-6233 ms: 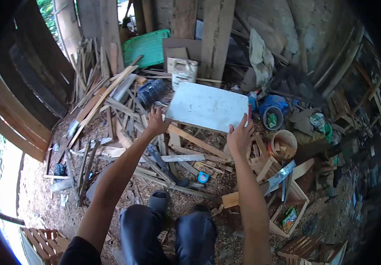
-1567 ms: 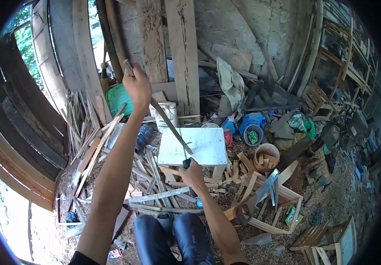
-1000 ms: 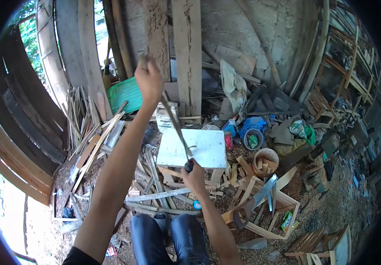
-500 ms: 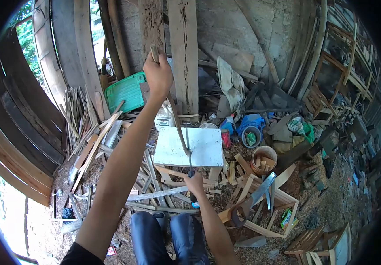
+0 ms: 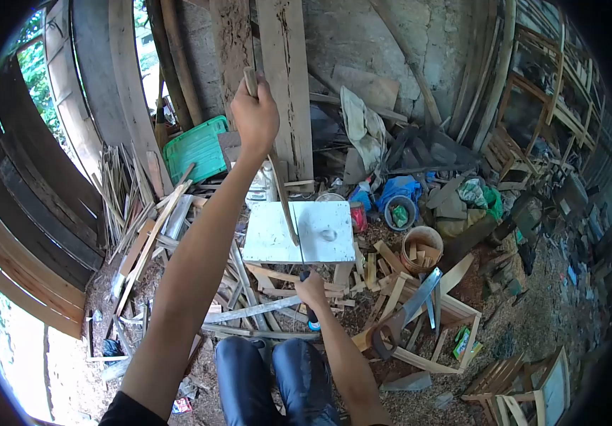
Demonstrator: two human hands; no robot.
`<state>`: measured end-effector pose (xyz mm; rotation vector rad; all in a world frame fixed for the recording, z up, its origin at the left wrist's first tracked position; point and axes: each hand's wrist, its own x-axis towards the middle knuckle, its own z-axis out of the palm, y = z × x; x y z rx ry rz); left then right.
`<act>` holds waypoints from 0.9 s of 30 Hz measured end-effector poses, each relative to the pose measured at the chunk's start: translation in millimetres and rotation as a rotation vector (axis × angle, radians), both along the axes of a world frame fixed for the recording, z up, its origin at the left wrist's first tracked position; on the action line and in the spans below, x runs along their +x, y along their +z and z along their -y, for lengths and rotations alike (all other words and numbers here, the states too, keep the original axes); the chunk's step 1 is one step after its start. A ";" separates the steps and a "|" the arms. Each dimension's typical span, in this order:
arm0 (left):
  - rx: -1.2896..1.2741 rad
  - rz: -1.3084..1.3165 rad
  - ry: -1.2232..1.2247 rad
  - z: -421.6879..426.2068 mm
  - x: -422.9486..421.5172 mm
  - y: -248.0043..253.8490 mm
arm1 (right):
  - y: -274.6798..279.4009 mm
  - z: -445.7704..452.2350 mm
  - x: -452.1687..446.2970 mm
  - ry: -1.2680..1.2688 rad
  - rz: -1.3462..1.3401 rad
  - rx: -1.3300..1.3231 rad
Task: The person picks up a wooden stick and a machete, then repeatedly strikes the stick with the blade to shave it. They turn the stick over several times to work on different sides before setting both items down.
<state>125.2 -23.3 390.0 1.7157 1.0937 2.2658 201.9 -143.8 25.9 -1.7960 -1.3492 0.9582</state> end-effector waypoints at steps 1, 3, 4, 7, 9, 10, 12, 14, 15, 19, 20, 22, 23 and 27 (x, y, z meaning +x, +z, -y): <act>-0.006 0.003 -0.002 1.8 -0.4 0.9 | 14.8 -1.3 0.3 -0.002 0.003 -0.006; -0.037 0.000 0.001 7.8 -0.2 1.0 | 72.8 9.7 1.2 0.068 -0.137 -0.236; -0.028 0.001 -0.004 7.8 0.9 3.0 | 91.4 21.3 -2.8 0.030 -0.140 -0.052; -0.031 0.006 -0.044 6.7 -3.1 0.8 | 69.2 22.9 -0.8 0.044 -0.109 0.100; 0.039 0.021 -0.020 4.2 -8.1 -0.8 | 27.7 23.4 -0.5 0.079 0.015 0.115; 0.039 0.021 -0.021 1.8 -13.4 -4.6 | 5.6 25.3 0.2 0.027 -0.044 0.037; -0.064 -0.022 -0.114 -7.4 -25.3 -2.3 | -9.9 19.2 -3.1 -0.062 0.038 0.042; -0.086 0.043 -0.185 -11.9 -31.2 3.5 | -0.4 9.5 2.2 -0.039 0.035 0.003; -0.142 0.111 -0.261 -9.0 -33.8 -2.7 | 6.7 20.1 4.7 -0.020 0.033 -0.071; -0.030 0.265 -0.495 -9.9 -56.2 -6.4 | 9.2 17.6 21.7 0.059 -0.151 -0.170; -0.012 0.224 -0.471 -16.3 -62.5 -8.1 | 10.7 15.4 21.1 0.052 -0.158 -0.161; -0.109 0.213 -0.587 -2.7 -67.9 -1.3 | 7.4 21.1 21.8 0.064 -0.126 -0.086; -0.205 0.200 -0.699 5.7 -68.8 1.9 | 4.7 24.8 21.7 0.068 -0.111 -0.052; -0.215 0.245 -0.652 19.2 -64.1 -2.3 | 62.3 27.6 5.7 0.074 -0.075 0.040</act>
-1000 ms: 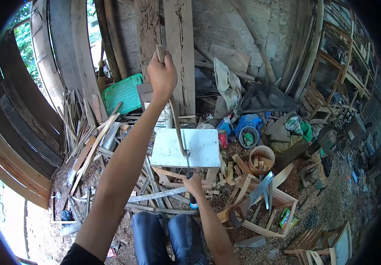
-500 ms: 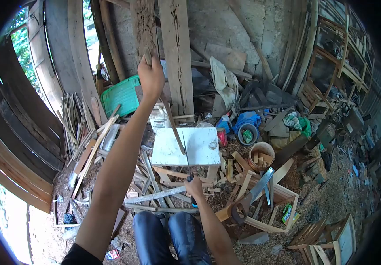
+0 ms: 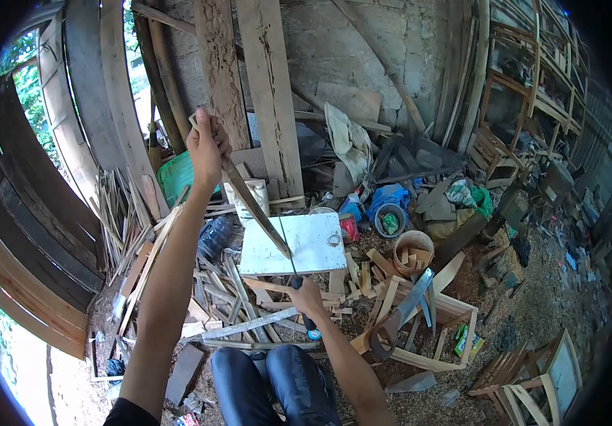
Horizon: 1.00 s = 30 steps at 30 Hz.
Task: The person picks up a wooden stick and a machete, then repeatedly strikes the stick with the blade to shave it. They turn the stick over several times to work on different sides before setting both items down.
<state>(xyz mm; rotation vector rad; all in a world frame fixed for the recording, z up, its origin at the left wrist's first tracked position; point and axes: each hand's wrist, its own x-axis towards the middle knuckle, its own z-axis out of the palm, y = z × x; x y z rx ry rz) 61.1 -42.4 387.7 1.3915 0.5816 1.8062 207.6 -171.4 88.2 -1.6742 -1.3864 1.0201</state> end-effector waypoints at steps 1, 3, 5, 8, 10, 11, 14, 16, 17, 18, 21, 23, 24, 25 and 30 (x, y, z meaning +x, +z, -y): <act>0.034 0.014 0.014 0.6 3.1 -1.3 | 16.3 -4.8 -4.3 0.013 -0.034 0.036; 0.043 0.008 0.050 -0.6 4.3 -5.2 | 54.0 -5.7 -13.5 0.030 -0.066 0.059; 0.068 0.009 0.091 -3.7 5.2 -4.3 | 99.9 -4.8 -24.6 0.056 -0.077 0.238; 0.058 0.018 0.103 -5.8 7.2 -1.9 | 107.5 -10.1 -45.8 -0.029 -0.094 0.349; 0.053 0.025 0.080 -5.2 6.2 -2.0 | 62.7 -24.0 -49.2 -0.088 -0.027 0.228; 0.055 0.020 0.096 -6.3 5.0 -2.7 | 19.5 -33.5 -47.5 -0.158 -0.048 0.099; 0.084 0.026 0.109 -8.4 5.8 -6.1 | -20.4 -18.3 -13.2 -0.087 -0.137 -0.162; 0.086 0.027 0.108 -9.8 16.6 -2.5 | -16.6 -14.1 0.6 -0.009 -0.082 -0.240; 0.079 0.040 0.122 -10.1 19.9 -2.5 | -14.6 -16.9 2.4 -0.007 -0.070 -0.242; 0.065 0.049 0.128 -10.9 20.7 -5.9 | -13.3 -16.9 1.1 -0.013 -0.143 -0.250; 0.100 -0.025 0.157 -15.1 29.4 -3.1 | 19.8 -16.9 -6.7 -0.018 -0.184 -0.142; 0.099 -0.025 0.179 -14.1 32.3 0.3 | 40.9 -15.7 -10.8 0.003 -0.268 0.014; 0.095 -0.031 0.200 -13.9 32.4 -0.5 | 49.7 -13.1 -12.8 0.008 -0.268 0.007; 0.088 -0.033 0.209 -14.1 32.3 -2.1 | 59.5 -9.2 -15.7 0.010 -0.365 0.047; 0.130 -0.017 0.295 -25.1 19.8 -4.4 | 0.1 -20.3 -21.3 -0.025 -0.507 -0.087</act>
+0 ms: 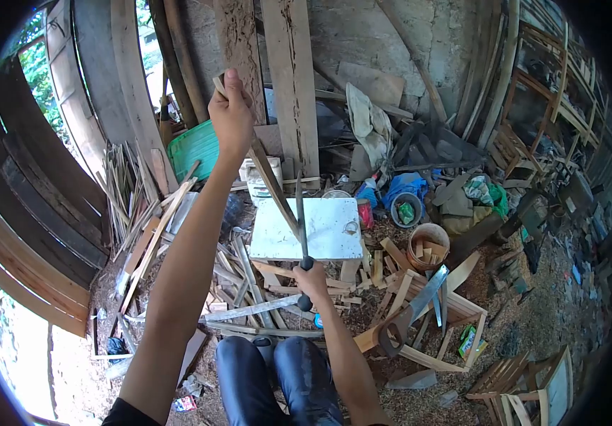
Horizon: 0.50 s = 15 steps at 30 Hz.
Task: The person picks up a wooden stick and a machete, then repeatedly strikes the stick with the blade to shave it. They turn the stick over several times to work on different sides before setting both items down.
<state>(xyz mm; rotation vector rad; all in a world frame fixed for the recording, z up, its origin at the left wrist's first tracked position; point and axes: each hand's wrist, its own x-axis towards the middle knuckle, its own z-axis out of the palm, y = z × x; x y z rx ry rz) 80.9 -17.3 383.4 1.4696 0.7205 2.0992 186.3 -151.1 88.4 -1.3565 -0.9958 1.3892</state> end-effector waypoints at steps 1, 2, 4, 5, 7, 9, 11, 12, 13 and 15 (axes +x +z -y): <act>0.000 -0.003 0.000 -1.0 -1.3 -1.7 | -1.8 -1.6 -1.2 -0.012 0.235 0.011; 0.017 -0.008 0.107 -3.7 -2.1 -0.9 | -1.8 -7.2 -3.1 -0.013 0.234 0.017; 0.010 -0.013 0.205 0.1 -3.1 -8.8 | 12.1 0.5 -8.4 -0.062 0.637 0.195; -0.004 -0.008 0.165 2.4 -2.9 -7.2 | 48.4 10.1 -5.2 0.018 0.515 0.063; -0.023 -0.002 0.112 3.2 -1.9 -1.5 | 55.0 15.4 -1.7 -0.008 0.543 0.189; -0.025 -0.010 0.098 3.1 -1.3 1.2 | 45.3 16.3 -3.3 -0.040 0.539 0.302; -0.039 -0.014 0.106 3.5 -6.9 -1.0 | -0.5 7.5 -7.8 -0.142 0.565 0.321; -0.019 -0.010 0.131 2.0 -8.7 -2.2 | -16.2 2.3 -4.0 -0.091 0.279 -0.037; 0.008 -0.009 0.154 0.6 -11.1 -1.7 | -36.6 -0.9 -2.0 -0.095 0.400 0.072; 0.034 -0.008 0.194 -5.3 -18.5 2.4 | -30.9 -16.0 -6.8 -0.103 0.510 0.211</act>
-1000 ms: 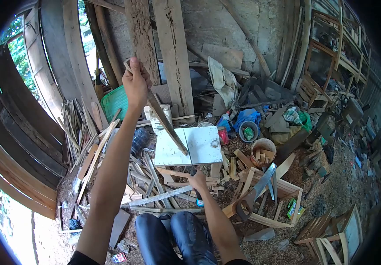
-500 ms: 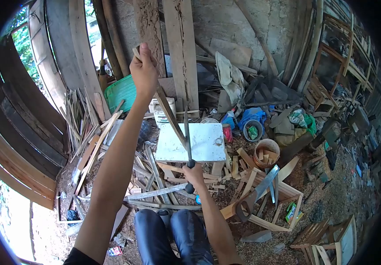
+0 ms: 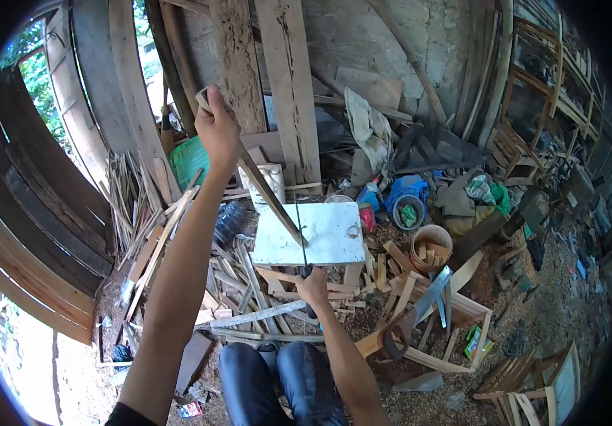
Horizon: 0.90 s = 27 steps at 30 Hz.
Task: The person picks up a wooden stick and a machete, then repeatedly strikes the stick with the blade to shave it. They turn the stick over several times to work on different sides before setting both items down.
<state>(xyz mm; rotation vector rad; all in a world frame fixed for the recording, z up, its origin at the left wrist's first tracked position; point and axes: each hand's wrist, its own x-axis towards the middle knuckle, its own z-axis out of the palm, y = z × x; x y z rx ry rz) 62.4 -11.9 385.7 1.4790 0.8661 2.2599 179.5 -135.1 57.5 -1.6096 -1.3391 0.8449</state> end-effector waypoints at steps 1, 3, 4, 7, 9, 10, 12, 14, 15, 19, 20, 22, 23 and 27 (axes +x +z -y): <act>-0.016 0.011 0.035 1.6 -2.7 -8.1 | 24.3 7.3 1.3 0.045 0.043 -0.017; -0.024 0.037 -0.010 5.5 -4.7 -8.4 | 62.2 26.1 5.4 0.070 0.091 -0.034; -0.022 0.061 -0.052 5.2 -4.0 -5.4 | 78.7 33.0 3.8 0.084 0.075 -0.012; -0.066 0.081 -0.159 4.5 -4.3 -6.5 | 76.8 33.0 1.7 0.094 0.011 0.081; -0.070 0.050 -0.137 5.0 -5.3 -13.1 | 12.3 15.2 -0.6 0.007 0.052 -0.119; -0.045 0.026 -0.065 4.7 -5.1 -12.8 | -15.6 4.2 2.2 -0.033 -0.108 -0.202; 0.011 -0.007 0.006 -0.2 -5.2 2.1 | -7.4 -1.5 -2.2 -0.042 -0.025 -0.125; -0.010 -0.007 -0.009 2.6 -6.0 -7.8 | 21.2 7.1 1.9 0.022 0.140 -0.140; -0.012 -0.011 -0.031 0.9 -1.4 -9.5 | 47.7 18.9 1.4 0.019 0.126 -0.053; 0.013 -0.029 -0.016 -9.0 13.3 -9.3 | 31.3 19.6 3.1 0.021 0.028 0.115; -0.004 -0.011 -0.086 -1.2 15.6 -6.4 | -3.0 12.0 7.2 0.019 -0.023 -0.025; -0.009 -0.021 -0.032 4.4 22.4 -7.5 | -46.2 -2.2 7.6 -0.043 0.009 -0.053; -0.007 -0.033 0.021 5.6 24.9 -4.3 | -41.6 -4.0 4.9 -0.078 0.103 -0.055; -0.074 -0.043 0.026 6.4 35.5 -2.2 | 42.9 14.1 1.8 -0.001 0.037 -0.099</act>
